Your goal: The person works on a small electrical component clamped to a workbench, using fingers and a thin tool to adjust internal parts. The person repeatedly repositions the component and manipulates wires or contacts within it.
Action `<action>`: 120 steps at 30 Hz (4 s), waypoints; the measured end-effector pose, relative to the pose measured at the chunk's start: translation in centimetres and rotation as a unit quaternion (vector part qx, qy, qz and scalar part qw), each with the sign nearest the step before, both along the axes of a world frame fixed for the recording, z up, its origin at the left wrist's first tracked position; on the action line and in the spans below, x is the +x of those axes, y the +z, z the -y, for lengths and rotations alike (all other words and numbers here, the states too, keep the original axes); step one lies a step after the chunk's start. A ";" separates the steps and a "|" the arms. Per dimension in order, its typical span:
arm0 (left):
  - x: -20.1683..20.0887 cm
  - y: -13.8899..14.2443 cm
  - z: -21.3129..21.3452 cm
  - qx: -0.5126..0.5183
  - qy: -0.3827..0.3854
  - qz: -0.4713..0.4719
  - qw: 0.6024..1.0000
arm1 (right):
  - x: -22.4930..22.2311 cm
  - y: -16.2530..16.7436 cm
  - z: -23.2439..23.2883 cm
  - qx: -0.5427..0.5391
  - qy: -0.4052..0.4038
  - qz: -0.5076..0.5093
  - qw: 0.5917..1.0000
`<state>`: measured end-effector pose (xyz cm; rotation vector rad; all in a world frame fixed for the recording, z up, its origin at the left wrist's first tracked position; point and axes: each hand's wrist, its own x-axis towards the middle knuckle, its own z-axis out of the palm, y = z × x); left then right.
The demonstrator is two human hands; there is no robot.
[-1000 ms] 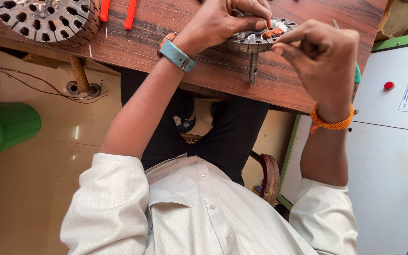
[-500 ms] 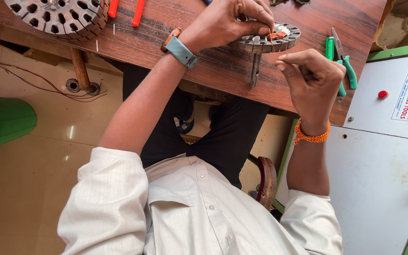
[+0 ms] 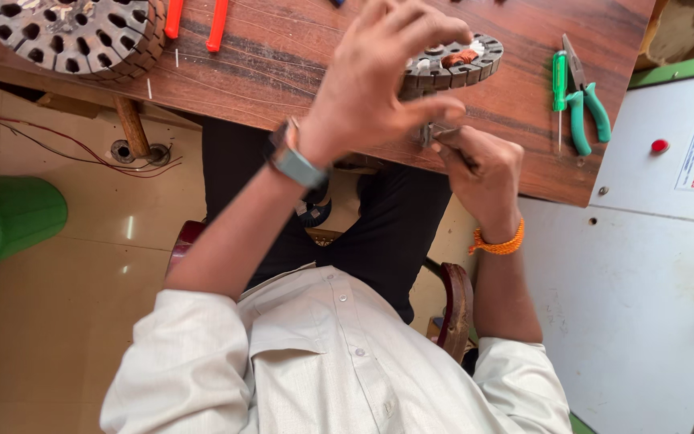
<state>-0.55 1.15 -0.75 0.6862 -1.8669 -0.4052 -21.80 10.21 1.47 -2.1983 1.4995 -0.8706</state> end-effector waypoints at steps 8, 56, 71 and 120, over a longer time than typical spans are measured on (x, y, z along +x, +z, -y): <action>-3.1 -2.5 -1.2 -0.012 0.120 0.076 0.990 | -4.3 2.0 1.2 -0.050 -0.057 0.024 0.997; 0.0 -2.8 1.7 0.183 0.053 -0.029 0.981 | 0.1 5.1 12.6 -0.195 0.158 -0.138 0.958; -0.5 -2.0 5.6 0.404 -0.197 -0.098 0.888 | -0.2 5.0 10.7 -0.156 0.060 -0.073 0.983; -1.2 -4.5 -0.8 -0.016 0.080 0.039 0.996 | -2.5 2.5 1.1 -0.099 -0.066 0.029 0.992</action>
